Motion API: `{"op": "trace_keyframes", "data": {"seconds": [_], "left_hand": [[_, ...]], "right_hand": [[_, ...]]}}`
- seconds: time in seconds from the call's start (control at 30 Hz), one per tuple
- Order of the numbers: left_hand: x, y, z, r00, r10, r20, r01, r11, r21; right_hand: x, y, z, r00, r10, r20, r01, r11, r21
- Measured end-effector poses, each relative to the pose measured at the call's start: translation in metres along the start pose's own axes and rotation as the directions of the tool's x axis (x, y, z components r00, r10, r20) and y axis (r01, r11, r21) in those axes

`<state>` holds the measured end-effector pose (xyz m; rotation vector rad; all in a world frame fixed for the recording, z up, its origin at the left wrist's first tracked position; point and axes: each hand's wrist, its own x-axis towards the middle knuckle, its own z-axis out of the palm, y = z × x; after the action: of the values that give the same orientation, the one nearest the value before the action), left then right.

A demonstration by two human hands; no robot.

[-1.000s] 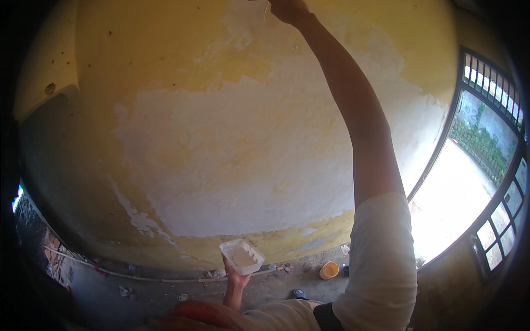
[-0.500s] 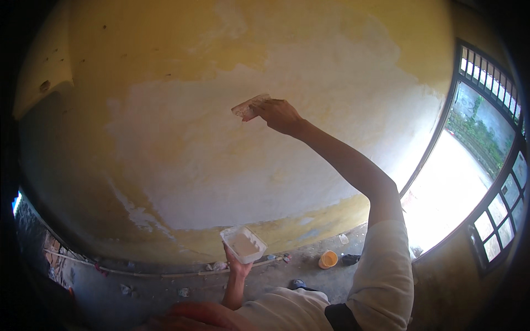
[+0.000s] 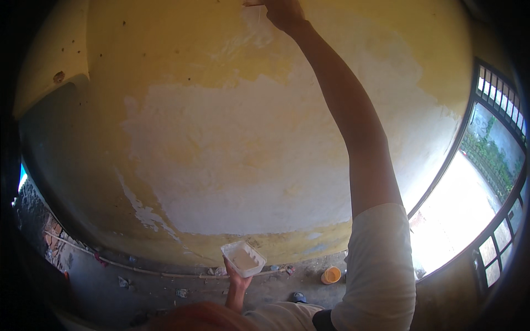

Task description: The person applies spackle to a wall using a scraper, dipping the scraper into a small container of spackle between applications.

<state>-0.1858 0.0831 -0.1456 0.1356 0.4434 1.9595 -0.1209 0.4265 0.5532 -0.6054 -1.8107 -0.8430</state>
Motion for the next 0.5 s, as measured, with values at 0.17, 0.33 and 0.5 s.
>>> {"op": "trace_keyframes", "data": {"seconds": [0.17,0.33,0.5], "left_hand": [[0.000,0.001,-0.010,1.000,-0.025,-0.002,0.025,0.999,-0.031],[0.000,0.005,0.004,0.997,-0.082,0.007,0.082,0.996,0.018],[-0.007,0.015,0.016,0.998,-0.063,0.012,0.062,0.996,0.062]], "right_hand": [[-0.115,-0.036,0.039,0.991,-0.126,0.049,0.118,0.982,0.146],[-0.265,-0.079,0.066,0.965,-0.256,0.064,0.231,0.937,0.261],[-0.302,-0.094,0.047,0.937,-0.308,0.166,0.255,0.926,0.278]]}}
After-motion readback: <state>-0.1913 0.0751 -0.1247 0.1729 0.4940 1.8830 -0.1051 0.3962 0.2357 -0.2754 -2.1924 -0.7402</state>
